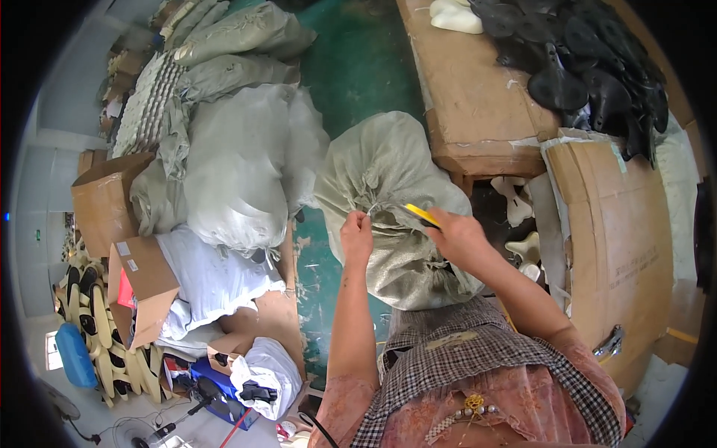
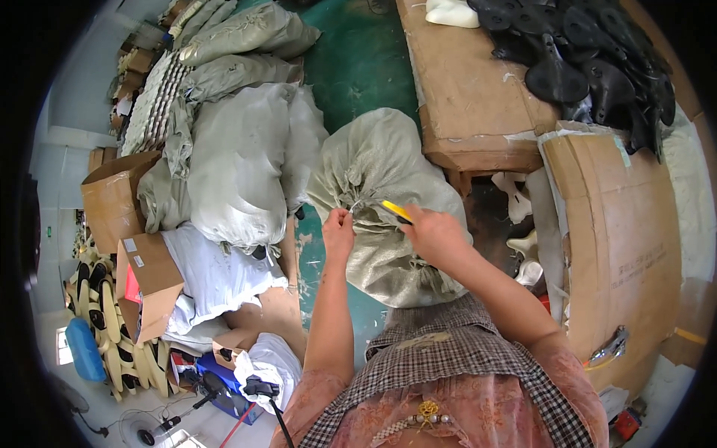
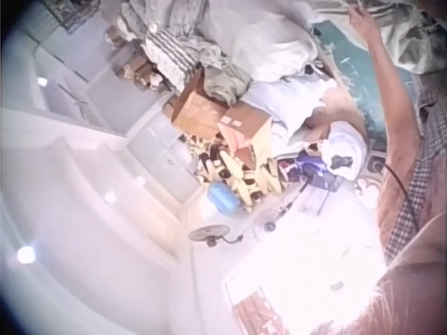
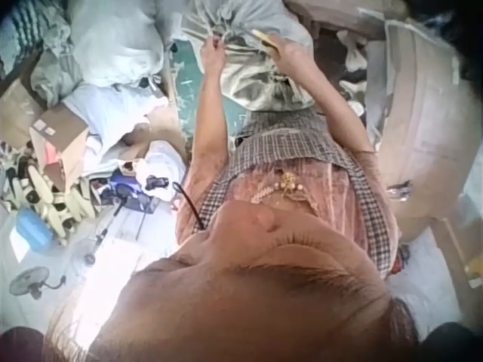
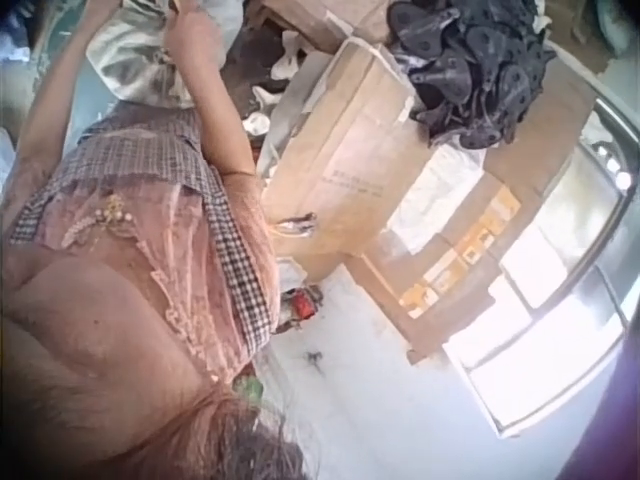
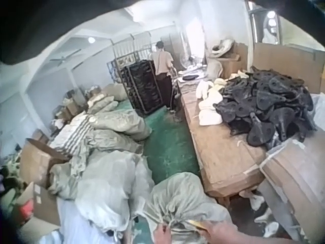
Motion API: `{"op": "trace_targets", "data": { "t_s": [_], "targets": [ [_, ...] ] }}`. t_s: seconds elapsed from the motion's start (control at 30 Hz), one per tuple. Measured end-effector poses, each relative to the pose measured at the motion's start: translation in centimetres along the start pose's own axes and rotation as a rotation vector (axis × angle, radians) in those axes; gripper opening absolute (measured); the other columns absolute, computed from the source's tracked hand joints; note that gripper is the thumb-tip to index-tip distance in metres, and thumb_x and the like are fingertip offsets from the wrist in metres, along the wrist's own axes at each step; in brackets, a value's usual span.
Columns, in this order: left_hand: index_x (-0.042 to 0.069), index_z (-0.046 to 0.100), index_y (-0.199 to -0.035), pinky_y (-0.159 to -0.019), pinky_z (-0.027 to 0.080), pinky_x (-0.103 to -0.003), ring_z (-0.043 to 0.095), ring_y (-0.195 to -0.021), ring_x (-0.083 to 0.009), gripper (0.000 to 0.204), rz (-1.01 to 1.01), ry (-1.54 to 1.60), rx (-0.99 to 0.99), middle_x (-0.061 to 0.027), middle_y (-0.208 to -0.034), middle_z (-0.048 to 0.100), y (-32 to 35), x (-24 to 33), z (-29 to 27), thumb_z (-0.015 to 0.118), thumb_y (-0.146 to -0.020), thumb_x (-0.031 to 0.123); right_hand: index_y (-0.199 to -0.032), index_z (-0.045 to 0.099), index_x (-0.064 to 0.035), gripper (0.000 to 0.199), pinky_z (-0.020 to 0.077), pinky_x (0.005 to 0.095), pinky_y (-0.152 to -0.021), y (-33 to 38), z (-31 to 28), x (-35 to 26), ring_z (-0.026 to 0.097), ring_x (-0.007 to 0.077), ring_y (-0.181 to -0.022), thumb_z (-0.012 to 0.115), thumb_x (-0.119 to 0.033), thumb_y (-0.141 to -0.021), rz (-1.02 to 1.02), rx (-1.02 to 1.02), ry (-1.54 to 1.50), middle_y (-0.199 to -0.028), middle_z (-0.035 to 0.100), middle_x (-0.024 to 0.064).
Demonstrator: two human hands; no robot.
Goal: Unpacking bicycle seats from a large woven storage bag and sorting them onto a workbench in a workshop.
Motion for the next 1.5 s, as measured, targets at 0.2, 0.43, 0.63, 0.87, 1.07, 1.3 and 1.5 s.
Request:
{"op": "trace_targets", "data": {
  "t_s": [0.2, 0.43, 0.63, 0.87, 1.07, 1.3, 1.5],
  "targets": [
    [0.001, 0.053, -0.081, -0.042, 0.040, -0.026, 0.050, -0.045, -0.0115, 0.007, 0.105, -0.076, 0.001, -0.0053, -0.062, 0.054, 1.4, -0.4, -0.2, 0.051, -0.080, 0.007, -0.095, 0.051, -0.0030, 0.027, 0.0462, 0.0426, -0.063, -1.9, 6.6, 2.1, 0.058, 0.0340, -0.068, 0.055, -0.025, -0.078, -0.023, -0.100, 0.022, -0.074, 0.060, 0.0165],
    [0.001, 0.051, -0.086, -0.047, 0.040, -0.022, 0.048, -0.050, -0.0084, 0.007, -0.185, 0.489, 0.098, -0.0023, -0.066, 0.050, 4.0, -2.5, -6.8, 0.049, -0.084, 0.008, -0.086, 0.056, -0.0067, 0.021, 0.0454, 0.0415, -0.061, -1.1, 1.0, 1.0, 0.058, 0.0324, -0.071, 0.057, -0.026, -0.076, -0.076, -0.140, -0.087, -0.077, 0.061, 0.0145],
    [0.003, 0.049, -0.089, -0.051, 0.041, -0.025, 0.049, -0.054, -0.0110, 0.007, -0.124, 0.581, 0.013, -0.0016, -0.066, 0.049, 4.1, 0.8, -4.5, 0.050, -0.083, 0.007, -0.090, 0.057, -0.0048, 0.026, 0.0467, 0.0408, -0.068, -6.2, 8.7, -2.3, 0.059, 0.0310, -0.078, 0.058, -0.026, -0.074, -0.096, -0.168, -0.039, -0.083, 0.061, 0.0149],
    [0.006, 0.053, -0.084, -0.061, 0.042, -0.028, 0.050, -0.066, -0.0133, 0.008, 0.208, 1.364, 0.160, -0.0014, -0.073, 0.054, 9.6, 3.8, -18.4, 0.054, -0.077, 0.010, -0.096, 0.060, -0.0073, 0.029, 0.0483, 0.0353, -0.059, 3.2, 2.5, 7.5, 0.060, 0.0260, -0.065, 0.060, -0.025, -0.073, -0.050, -0.206, -0.249, -0.076, 0.061, 0.0126],
    [0.002, 0.054, -0.072, -0.058, 0.043, -0.025, 0.053, -0.059, -0.0112, 0.013, -0.133, 0.420, -0.214, -0.0038, -0.064, 0.054, 10.4, 6.2, 0.9, 0.056, -0.076, 0.015, -0.102, 0.056, -0.0025, 0.031, 0.0404, 0.0257, -0.037, 12.4, 0.4, 14.7, 0.048, 0.0102, -0.040, 0.056, -0.021, -0.077, 0.495, -0.029, -0.598, -0.061, 0.055, 0.0056],
    [-0.001, 0.060, -0.077, -0.057, 0.047, -0.033, 0.059, -0.055, -0.0230, 0.014, -0.182, -0.187, -0.658, -0.0122, -0.062, 0.060, 16.4, -4.3, 15.9, 0.050, -0.072, 0.007, -0.103, 0.055, -0.0015, 0.032, 0.0411, 0.0251, -0.040, 19.3, 1.3, 11.9, 0.049, 0.0089, -0.044, 0.059, -0.020, -0.077, 0.492, 0.008, -0.751, -0.064, 0.055, 0.0050],
    [0.000, 0.059, -0.073, -0.038, 0.038, -0.024, 0.050, -0.043, -0.0123, 0.012, -0.487, -0.191, -0.994, -0.0068, -0.055, 0.056, 28.2, -6.5, 14.3, 0.055, -0.075, 0.012, -0.098, 0.056, -0.0023, 0.032, 0.0472, 0.0387, -0.067, 23.8, 0.0, 9.6, 0.059, 0.0345, -0.078, 0.061, -0.022, -0.074, 0.160, 0.161, -0.429, -0.079, 0.060, 0.0198]
  ]
}}
Point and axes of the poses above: each hand's wrist, its own y-axis away from the middle knuckle, its own z-axis out of the palm, x = y × z, the point moved 8 cm from there along -y, towards the middle knuckle
